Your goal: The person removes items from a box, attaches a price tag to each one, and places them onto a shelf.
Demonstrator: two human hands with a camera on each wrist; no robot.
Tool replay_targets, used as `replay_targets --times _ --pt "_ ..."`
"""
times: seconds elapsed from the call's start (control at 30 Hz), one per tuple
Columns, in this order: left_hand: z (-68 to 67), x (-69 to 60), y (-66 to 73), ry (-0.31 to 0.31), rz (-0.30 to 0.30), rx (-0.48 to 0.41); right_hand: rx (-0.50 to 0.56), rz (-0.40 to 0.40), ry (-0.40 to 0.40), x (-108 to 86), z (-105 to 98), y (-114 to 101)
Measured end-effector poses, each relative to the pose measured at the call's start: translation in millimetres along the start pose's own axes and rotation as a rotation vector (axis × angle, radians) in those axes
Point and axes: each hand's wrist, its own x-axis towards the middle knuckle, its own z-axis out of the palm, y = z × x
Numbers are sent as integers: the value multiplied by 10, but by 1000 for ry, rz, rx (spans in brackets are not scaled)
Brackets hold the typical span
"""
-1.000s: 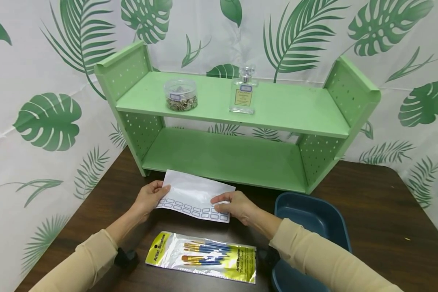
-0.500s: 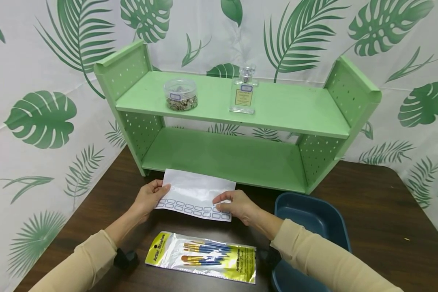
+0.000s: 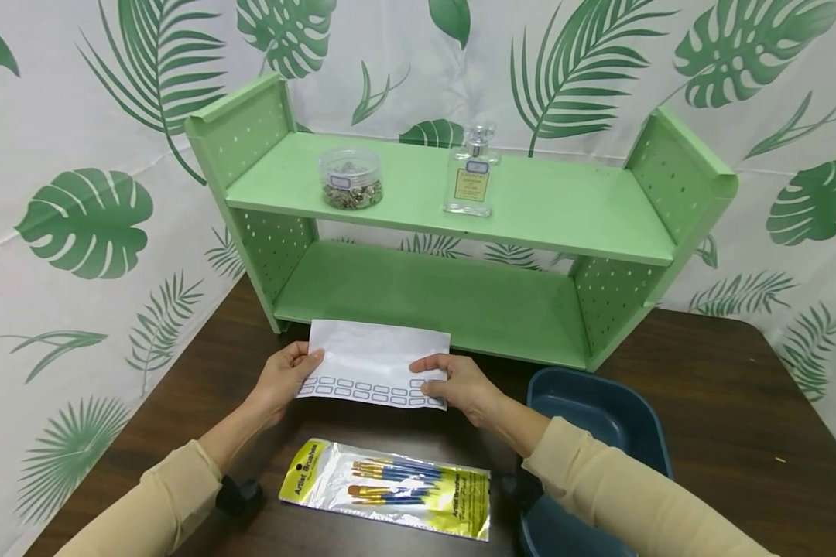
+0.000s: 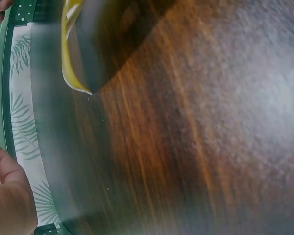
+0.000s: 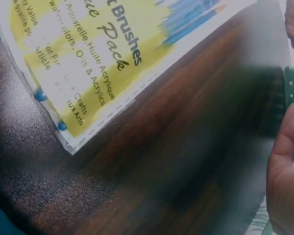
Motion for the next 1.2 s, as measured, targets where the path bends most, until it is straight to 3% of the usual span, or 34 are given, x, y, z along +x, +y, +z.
replay_targets --times 0.33,0.73,1.0,1.2 --pt "19 -5 22 -6 -2 -1 -41 39 23 -12 2 -4" --pt "26 -7 21 -17 6 -15 -55 27 36 -3 5 7" --pt "6 -17 14 -6 -3 -9 8 26 -16 -5 -4 14" --pt "-9 -19 -3 1 -11 -2 -18 -17 15 8 -22 37"
